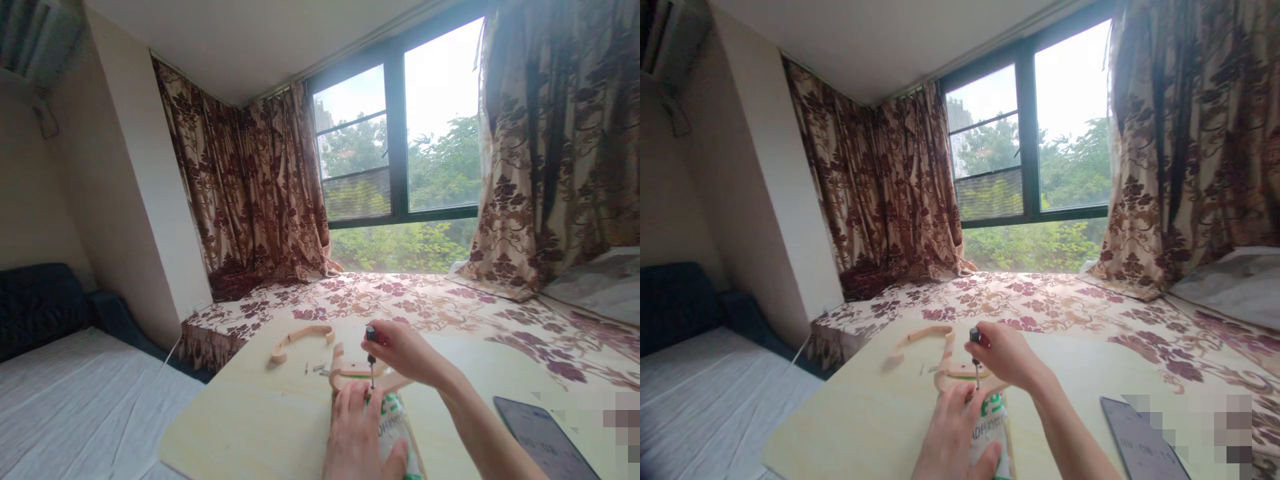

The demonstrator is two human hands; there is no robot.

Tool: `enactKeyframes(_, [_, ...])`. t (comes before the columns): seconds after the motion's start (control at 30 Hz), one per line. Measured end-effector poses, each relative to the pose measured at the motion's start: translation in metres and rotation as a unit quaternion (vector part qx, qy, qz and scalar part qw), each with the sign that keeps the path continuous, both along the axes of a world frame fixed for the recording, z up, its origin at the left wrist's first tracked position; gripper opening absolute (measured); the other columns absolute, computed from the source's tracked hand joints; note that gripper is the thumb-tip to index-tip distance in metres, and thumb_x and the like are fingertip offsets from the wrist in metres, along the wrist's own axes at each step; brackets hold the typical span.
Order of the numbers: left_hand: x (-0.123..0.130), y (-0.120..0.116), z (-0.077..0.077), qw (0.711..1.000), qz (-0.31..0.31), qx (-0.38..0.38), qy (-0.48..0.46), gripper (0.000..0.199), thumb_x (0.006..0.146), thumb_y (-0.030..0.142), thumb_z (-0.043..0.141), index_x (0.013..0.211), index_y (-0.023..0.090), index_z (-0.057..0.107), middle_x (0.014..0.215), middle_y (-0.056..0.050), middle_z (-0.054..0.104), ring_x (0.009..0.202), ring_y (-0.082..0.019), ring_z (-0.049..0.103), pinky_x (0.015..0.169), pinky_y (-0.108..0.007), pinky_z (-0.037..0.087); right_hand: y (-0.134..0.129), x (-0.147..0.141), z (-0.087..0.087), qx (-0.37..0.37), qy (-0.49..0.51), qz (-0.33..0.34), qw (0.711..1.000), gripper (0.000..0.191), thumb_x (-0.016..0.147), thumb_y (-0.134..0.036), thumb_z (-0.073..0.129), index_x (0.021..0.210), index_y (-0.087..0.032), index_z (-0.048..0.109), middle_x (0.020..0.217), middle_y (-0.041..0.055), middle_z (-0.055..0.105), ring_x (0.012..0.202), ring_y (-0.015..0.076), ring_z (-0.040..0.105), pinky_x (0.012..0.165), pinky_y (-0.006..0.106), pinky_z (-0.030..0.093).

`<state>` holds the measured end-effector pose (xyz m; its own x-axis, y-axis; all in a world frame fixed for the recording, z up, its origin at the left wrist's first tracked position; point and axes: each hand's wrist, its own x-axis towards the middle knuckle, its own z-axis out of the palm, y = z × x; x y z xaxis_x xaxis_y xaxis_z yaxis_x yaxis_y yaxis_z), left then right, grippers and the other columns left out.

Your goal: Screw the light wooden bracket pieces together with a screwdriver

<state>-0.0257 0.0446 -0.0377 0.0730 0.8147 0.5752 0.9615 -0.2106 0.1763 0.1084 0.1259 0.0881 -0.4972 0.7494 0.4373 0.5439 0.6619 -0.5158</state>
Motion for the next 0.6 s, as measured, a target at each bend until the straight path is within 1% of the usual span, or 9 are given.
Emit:
enactKeyframes(0.07, [-0.001,0.002,-0.005,1.0,-0.004,0.002,-0.002,0.064,0.062,0.039,0.065,0.124,0.03,0.052,0.13,-0.004,0.053,0.123,-0.028,0.043,0.104,-0.044,0.037,0.001,0.001,0.0,0.001,-0.003,-0.011,1.0,0.018,0.079,-0.03,0.053,0.065,-0.019,0.051,0.058,-0.0006,0.056,0.055,0.0125,0.044,0.053,0.025,0.03])
enactKeyframes(0.13, [-0.002,0.005,-0.01,1.0,-0.008,0.01,0.001,0.066,0.06,0.038,0.065,0.124,0.03,0.052,0.129,-0.004,0.053,0.122,-0.029,0.043,0.103,-0.045,0.038,0.0,0.002,0.001,-0.003,0.001,-0.006,1.0,0.012,0.08,-0.03,0.053,0.072,-0.02,0.055,0.062,-0.0006,0.058,0.058,0.0127,0.046,0.055,0.025,0.032])
enactKeyframes(0.2, [-0.004,0.009,-0.016,0.999,-0.009,0.036,0.012,0.068,0.059,0.037,0.065,0.124,0.03,0.051,0.128,-0.004,0.055,0.12,-0.029,0.046,0.102,-0.046,0.04,-0.001,0.004,0.002,-0.013,0.007,0.014,1.0,0.01,0.081,-0.028,0.052,0.079,-0.021,0.059,0.067,-0.0003,0.061,0.061,0.013,0.049,0.057,0.024,0.034])
enactKeyframes(0.27, [-0.006,0.012,-0.022,0.997,-0.011,0.076,0.027,0.069,0.057,0.037,0.064,0.125,0.031,0.051,0.126,-0.003,0.056,0.118,-0.028,0.047,0.1,-0.045,0.041,-0.002,0.005,0.003,-0.022,0.007,0.023,0.999,0.012,0.082,-0.028,0.051,0.077,-0.021,0.059,0.068,0.0,0.061,0.063,0.0131,0.049,0.058,0.024,0.034])
enactKeyframes(0.37, [-0.009,0.017,-0.028,0.991,-0.017,0.127,0.044,0.067,0.058,0.038,0.063,0.124,0.03,0.051,0.124,-0.003,0.057,0.115,-0.027,0.049,0.097,-0.042,0.043,-0.001,0.004,0.004,-0.017,-0.005,-0.016,1.0,0.018,0.082,-0.032,0.052,0.071,-0.02,0.055,0.063,-0.0003,0.057,0.06,0.0131,0.047,0.055,0.025,0.032])
enactKeyframes(0.43, [-0.011,0.019,-0.03,0.987,-0.02,0.15,0.056,0.062,0.062,0.04,0.061,0.123,0.029,0.052,0.123,-0.004,0.057,0.115,-0.026,0.049,0.096,-0.041,0.043,0.0,0.003,0.004,-0.009,-0.008,-0.041,0.999,0.019,0.082,-0.035,0.052,0.07,-0.02,0.054,0.063,-0.0007,0.055,0.059,0.013,0.045,0.055,0.025,0.031])
enactKeyframes(0.47, [-0.012,0.02,-0.03,0.985,-0.021,0.16,0.063,0.06,0.065,0.042,0.059,0.123,0.029,0.052,0.123,-0.004,0.057,0.115,-0.026,0.049,0.096,-0.04,0.042,0.0,0.003,0.004,-0.01,-0.004,-0.041,0.999,0.018,0.081,-0.034,0.053,0.071,-0.02,0.054,0.063,-0.0009,0.055,0.059,0.0129,0.045,0.055,0.025,0.031])
enactKeyframes(0.57, [-0.014,0.021,-0.03,0.979,-0.021,0.184,0.081,0.057,0.069,0.046,0.056,0.122,0.027,0.053,0.121,-0.004,0.058,0.114,-0.026,0.049,0.094,-0.038,0.042,-0.002,0.002,0.006,-0.031,0.015,-0.001,0.999,0.007,0.079,-0.026,0.053,0.079,-0.02,0.058,0.066,-0.0018,0.056,0.06,0.0118,0.046,0.057,0.024,0.033])
enactKeyframes(0.6, [-0.014,0.022,-0.03,0.978,-0.019,0.191,0.084,0.056,0.069,0.047,0.056,0.122,0.027,0.054,0.121,-0.004,0.059,0.113,-0.026,0.05,0.093,-0.038,0.043,-0.002,0.002,0.006,-0.039,0.019,0.013,0.999,0.007,0.079,-0.024,0.053,0.08,-0.021,0.059,0.067,-0.002,0.056,0.06,0.0115,0.046,0.057,0.023,0.033])
